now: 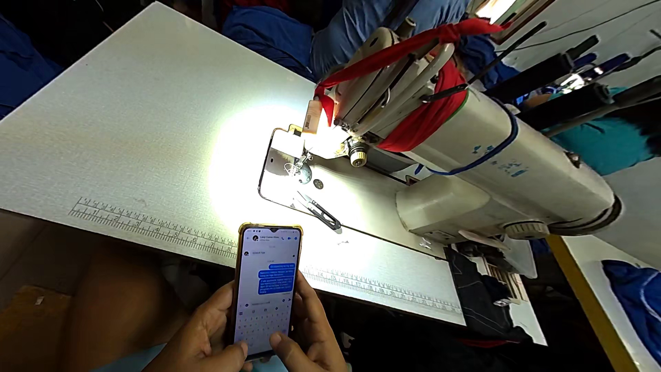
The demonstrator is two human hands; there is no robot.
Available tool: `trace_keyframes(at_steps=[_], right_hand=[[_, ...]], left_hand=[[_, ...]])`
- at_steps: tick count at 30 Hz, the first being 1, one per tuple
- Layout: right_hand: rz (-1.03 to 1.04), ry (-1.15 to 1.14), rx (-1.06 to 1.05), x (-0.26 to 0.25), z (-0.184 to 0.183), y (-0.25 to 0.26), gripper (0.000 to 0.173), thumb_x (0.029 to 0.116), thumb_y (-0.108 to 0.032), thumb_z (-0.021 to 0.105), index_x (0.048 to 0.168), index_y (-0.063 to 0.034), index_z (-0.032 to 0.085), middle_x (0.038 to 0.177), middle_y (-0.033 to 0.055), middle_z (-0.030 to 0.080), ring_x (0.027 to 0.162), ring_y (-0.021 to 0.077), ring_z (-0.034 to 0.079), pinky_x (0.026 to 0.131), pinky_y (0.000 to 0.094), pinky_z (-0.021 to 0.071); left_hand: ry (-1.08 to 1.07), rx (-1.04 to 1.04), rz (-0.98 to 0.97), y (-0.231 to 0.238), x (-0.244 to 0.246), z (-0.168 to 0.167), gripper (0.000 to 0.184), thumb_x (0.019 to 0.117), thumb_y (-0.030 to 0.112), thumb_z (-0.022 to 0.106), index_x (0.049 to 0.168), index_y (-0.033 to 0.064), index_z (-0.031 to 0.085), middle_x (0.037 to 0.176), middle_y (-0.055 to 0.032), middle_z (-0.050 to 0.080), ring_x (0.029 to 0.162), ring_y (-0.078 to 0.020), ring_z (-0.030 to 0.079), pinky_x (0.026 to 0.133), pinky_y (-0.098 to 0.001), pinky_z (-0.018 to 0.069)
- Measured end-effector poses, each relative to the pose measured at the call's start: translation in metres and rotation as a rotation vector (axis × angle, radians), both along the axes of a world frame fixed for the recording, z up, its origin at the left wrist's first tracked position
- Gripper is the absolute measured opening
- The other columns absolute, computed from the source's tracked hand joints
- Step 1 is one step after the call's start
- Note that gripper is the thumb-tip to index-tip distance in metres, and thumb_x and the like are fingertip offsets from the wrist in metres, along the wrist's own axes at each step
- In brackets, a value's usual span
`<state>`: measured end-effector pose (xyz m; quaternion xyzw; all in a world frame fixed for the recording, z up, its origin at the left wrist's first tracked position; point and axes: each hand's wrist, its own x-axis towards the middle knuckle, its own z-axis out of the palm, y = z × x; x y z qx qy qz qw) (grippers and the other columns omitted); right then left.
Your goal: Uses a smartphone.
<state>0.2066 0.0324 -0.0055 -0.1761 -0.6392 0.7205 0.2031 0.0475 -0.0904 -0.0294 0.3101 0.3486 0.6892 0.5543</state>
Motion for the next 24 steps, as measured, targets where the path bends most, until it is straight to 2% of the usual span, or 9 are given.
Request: trace_keyframes(at_steps=[3, 6, 8, 9, 11, 14, 18, 22, 24], right_hand=[[-0.117, -0.012, 0.081, -0.006, -0.004, -0.007, 0.075, 0.0965, 0.0, 0.059, 0.152, 0.016, 0.012, 0.14, 0.0205, 0.054, 0.116, 0.0178, 0.066, 0.088, 0.0328, 0.0617], [-0.151, -0.028, 0.109, -0.008, -0.005, -0.008, 0.072, 0.0969, 0.001, 0.059, 0.152, 0.0167, 0.014, 0.138, 0.0212, 0.055, 0.116, 0.0176, 0.066, 0.088, 0.0318, 0.0616], [-0.074, -0.018, 0.081, -0.005, -0.004, -0.004, 0.078, 0.0952, 0.003, 0.06, 0.154, 0.0147, 0.01, 0.144, 0.0211, 0.051, 0.12, 0.019, 0.064, 0.092, 0.034, 0.0607], [-0.021, -0.006, 0.059, -0.003, -0.005, -0.001, 0.084, 0.0928, 0.005, 0.061, 0.155, 0.0136, 0.005, 0.148, 0.0219, 0.047, 0.125, 0.0205, 0.061, 0.097, 0.0361, 0.059], [0.029, 0.004, 0.027, -0.001, -0.005, 0.001, 0.092, 0.0878, 0.012, 0.06, 0.157, 0.0118, 0.0, 0.152, 0.0232, 0.042, 0.129, 0.0232, 0.059, 0.1, 0.039, 0.0578], [0.03, 0.006, 0.036, -0.001, -0.005, 0.001, 0.092, 0.0868, 0.013, 0.059, 0.156, 0.0123, -0.001, 0.153, 0.0239, 0.041, 0.13, 0.0233, 0.058, 0.1, 0.0385, 0.0576], [0.046, 0.019, 0.045, 0.0, -0.006, 0.002, 0.09, 0.0889, 0.009, 0.06, 0.156, 0.0138, 0.0, 0.152, 0.0241, 0.041, 0.131, 0.0222, 0.057, 0.103, 0.038, 0.0556], [0.07, 0.031, 0.027, 0.001, -0.007, 0.003, 0.091, 0.0884, 0.008, 0.059, 0.156, 0.0127, -0.001, 0.151, 0.0237, 0.042, 0.13, 0.0231, 0.057, 0.101, 0.0392, 0.0567], [0.08, 0.036, 0.017, 0.003, -0.007, 0.004, 0.092, 0.0878, 0.009, 0.059, 0.156, 0.0124, -0.002, 0.152, 0.0238, 0.041, 0.132, 0.0236, 0.056, 0.103, 0.04, 0.0552]], left_hand=[[0.008, 0.01, -0.026, 0.001, 0.0, -0.001, 0.067, 0.087, -0.014, 0.053, 0.149, 0.0064, 0.036, 0.137, -0.0087, 0.061, 0.119, -0.0224, 0.066, 0.088, -0.0385, 0.0625], [0.02, 0.022, -0.027, 0.001, 0.0, -0.002, 0.069, 0.0857, -0.014, 0.053, 0.149, 0.0062, 0.035, 0.139, -0.0092, 0.06, 0.12, -0.023, 0.065, 0.089, -0.0388, 0.0624], [0.026, 0.002, -0.015, 0.0, -0.001, -0.001, 0.069, 0.0857, -0.014, 0.053, 0.149, 0.0066, 0.036, 0.138, -0.009, 0.06, 0.119, -0.023, 0.066, 0.087, -0.0385, 0.063], [0.031, -0.008, -0.009, 0.0, -0.001, 0.0, 0.068, 0.0857, -0.014, 0.053, 0.148, 0.0064, 0.036, 0.138, -0.0087, 0.061, 0.119, -0.0226, 0.066, 0.087, -0.0381, 0.0633], [0.035, -0.016, 0.004, 0.0, -0.001, 0.0, 0.067, 0.0852, -0.014, 0.053, 0.147, 0.0059, 0.036, 0.136, -0.0084, 0.062, 0.117, -0.0222, 0.067, 0.084, -0.0377, 0.0637], [0.054, -0.017, 0.033, 0.001, 0.001, 0.002, 0.066, 0.0878, -0.013, 0.056, 0.147, 0.0061, 0.036, 0.136, -0.0081, 0.062, 0.116, -0.0214, 0.068, 0.085, -0.0363, 0.0634], [0.107, -0.09, 0.11, 0.002, 0.005, 0.003, 0.057, 0.0914, -0.013, 0.054, 0.143, 0.006, 0.04, 0.13, -0.0077, 0.066, 0.11, -0.0194, 0.07, 0.078, -0.032, 0.0643], [0.068, -0.036, 0.056, 0.001, 0.002, 0.001, 0.061, 0.0887, -0.014, 0.052, 0.145, 0.006, 0.038, 0.132, -0.0079, 0.065, 0.112, -0.0206, 0.069, 0.081, -0.0351, 0.0643], [0.064, -0.021, 0.035, 0.0, 0.001, 0.0, 0.061, 0.0887, -0.014, 0.048, 0.145, 0.0053, 0.038, 0.133, -0.0082, 0.065, 0.113, -0.0206, 0.069, 0.083, -0.036, 0.0642]])
